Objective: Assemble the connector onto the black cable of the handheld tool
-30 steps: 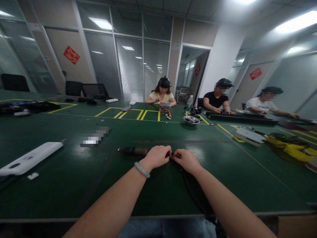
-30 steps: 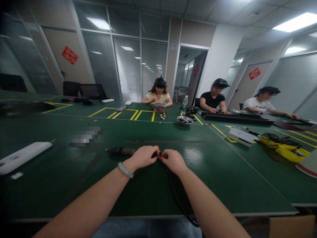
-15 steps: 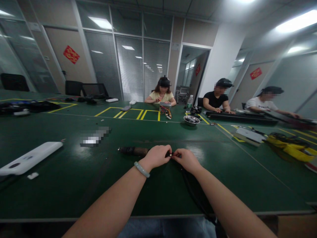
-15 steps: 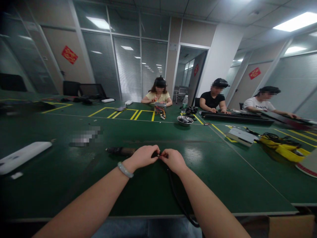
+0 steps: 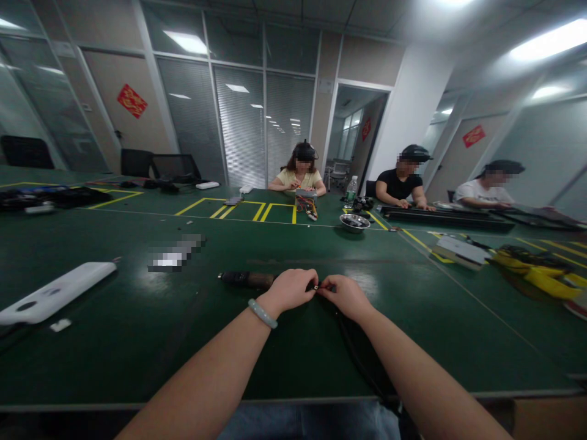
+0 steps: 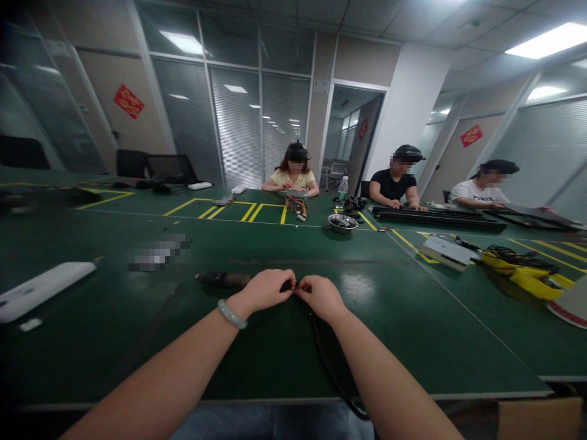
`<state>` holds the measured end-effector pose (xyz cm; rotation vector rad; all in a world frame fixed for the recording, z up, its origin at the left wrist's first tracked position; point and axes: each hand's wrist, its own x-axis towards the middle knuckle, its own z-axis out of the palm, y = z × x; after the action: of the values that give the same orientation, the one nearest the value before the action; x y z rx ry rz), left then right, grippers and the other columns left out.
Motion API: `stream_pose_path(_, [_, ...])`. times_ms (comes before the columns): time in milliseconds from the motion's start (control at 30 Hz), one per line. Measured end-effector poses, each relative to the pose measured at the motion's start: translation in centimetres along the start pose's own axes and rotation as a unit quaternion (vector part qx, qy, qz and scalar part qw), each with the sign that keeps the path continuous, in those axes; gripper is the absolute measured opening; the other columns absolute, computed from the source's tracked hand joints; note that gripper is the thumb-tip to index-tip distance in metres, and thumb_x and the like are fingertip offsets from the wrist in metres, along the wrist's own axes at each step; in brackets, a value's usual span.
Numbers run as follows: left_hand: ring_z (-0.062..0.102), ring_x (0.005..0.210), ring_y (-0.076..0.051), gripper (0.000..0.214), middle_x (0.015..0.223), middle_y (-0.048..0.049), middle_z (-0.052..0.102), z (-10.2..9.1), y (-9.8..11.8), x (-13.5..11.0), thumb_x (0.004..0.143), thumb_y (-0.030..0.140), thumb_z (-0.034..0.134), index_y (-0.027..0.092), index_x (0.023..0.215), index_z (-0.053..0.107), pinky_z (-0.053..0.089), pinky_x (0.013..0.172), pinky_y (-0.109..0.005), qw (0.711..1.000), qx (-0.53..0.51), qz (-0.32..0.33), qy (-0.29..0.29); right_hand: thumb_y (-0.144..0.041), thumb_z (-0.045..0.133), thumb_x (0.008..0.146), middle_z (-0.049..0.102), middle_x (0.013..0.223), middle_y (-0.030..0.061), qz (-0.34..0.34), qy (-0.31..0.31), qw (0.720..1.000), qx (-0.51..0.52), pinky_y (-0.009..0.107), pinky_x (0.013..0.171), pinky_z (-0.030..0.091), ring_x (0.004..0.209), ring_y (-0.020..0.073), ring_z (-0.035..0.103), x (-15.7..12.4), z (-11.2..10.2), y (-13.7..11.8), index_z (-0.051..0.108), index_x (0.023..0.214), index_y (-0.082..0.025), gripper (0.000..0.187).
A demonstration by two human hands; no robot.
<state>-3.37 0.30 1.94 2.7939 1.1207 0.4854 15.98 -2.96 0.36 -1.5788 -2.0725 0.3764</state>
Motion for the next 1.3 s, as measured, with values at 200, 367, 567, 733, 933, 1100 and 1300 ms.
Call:
stream_pose_path(200, [0.062,0.092,-0.020,0.014,0.097,-0.0002,0.067,-0.17,0.09,0.00,0.088,0.034,0.055,0.027,0.099,0.059,0.045,0.079,-0.031,1.000,0.000,0.003,-0.007,-0.033,0.063,0.082,0.070,0.083,-0.0014,0.009,-0.008,1.000,-0.003,0.025,0.063,0.037,0.075,0.0152,0.061,-0.06,-0.32,-0.33,0.072,0.084,-0.025,0.011])
stream_pose_path(367, [0.062,0.091,-0.021,0.014,0.097,-0.0005,0.067,-0.05,0.04,0.02,0.088,0.035,0.056,0.027,0.099,0.060,0.045,0.079,-0.031,1.000,0.000,0.003,-0.006,-0.033,0.063,0.083,0.071,0.085,0.0001,0.018,-0.015,1.000,-0.006,0.026,0.064,0.038,0.077,0.0162,0.061,-0.04,-0.33,-0.49,0.072,0.084,-0.025,0.013])
stream_pose_path(567, [0.062,0.092,-0.020,0.014,0.097,-0.0001,0.067,0.24,-0.05,0.20,0.089,0.037,0.055,0.028,0.098,0.061,0.045,0.080,-0.031,1.000,-0.001,0.006,-0.003,-0.034,0.064,0.083,0.070,0.083,-0.0015,0.009,-0.007,1.000,-0.009,0.025,0.063,0.037,0.076,0.0152,0.060,0.05,-0.09,-0.17,0.072,0.083,-0.025,0.013])
stream_pose_path(733, [0.062,0.092,-0.020,0.015,0.096,-0.0002,0.068,0.40,-0.11,0.28,0.089,0.038,0.057,0.027,0.096,0.062,0.045,0.079,-0.030,1.000,-0.003,0.005,0.000,-0.034,0.064,0.083,0.070,0.083,-0.0007,0.004,-0.012,1.000,-0.008,0.025,0.064,0.037,0.075,0.0152,0.061,0.07,-0.05,-0.21,0.072,0.085,-0.024,0.013])
stream_pose_path(933, [0.062,0.093,-0.020,0.014,0.096,0.0001,0.068,0.46,-0.13,0.27,0.088,0.038,0.057,0.027,0.096,0.062,0.045,0.081,-0.031,1.000,-0.002,0.000,0.000,-0.035,0.063,0.083,0.071,0.084,0.0004,0.023,-0.012,1.000,-0.006,0.026,0.065,0.039,0.076,0.0164,0.062,0.06,-0.03,-0.44,0.073,0.086,-0.024,0.015])
stream_pose_path(1100, [0.062,0.094,-0.021,0.018,0.099,-0.0009,0.067,0.37,-0.01,0.20,0.089,0.038,0.056,0.027,0.104,0.060,0.045,0.082,-0.032,1.000,0.003,-0.008,-0.004,-0.035,0.062,0.083,0.071,0.083,-0.0006,0.025,-0.008,1.000,0.003,0.025,0.064,0.039,0.076,0.0157,0.062,0.01,-0.08,-0.57,0.072,0.084,-0.024,0.015])
stream_pose_path(1300, [0.062,0.094,-0.020,0.016,0.098,-0.0013,0.067,0.13,0.14,0.21,0.089,0.038,0.056,0.026,0.099,0.061,0.045,0.082,-0.032,1.000,0.006,-0.013,-0.016,-0.035,0.063,0.083,0.072,0.084,0.0000,0.029,-0.014,0.999,-0.003,0.025,0.064,0.039,0.076,0.0158,0.062,0.01,-0.14,-0.57,0.072,0.085,-0.024,0.015])
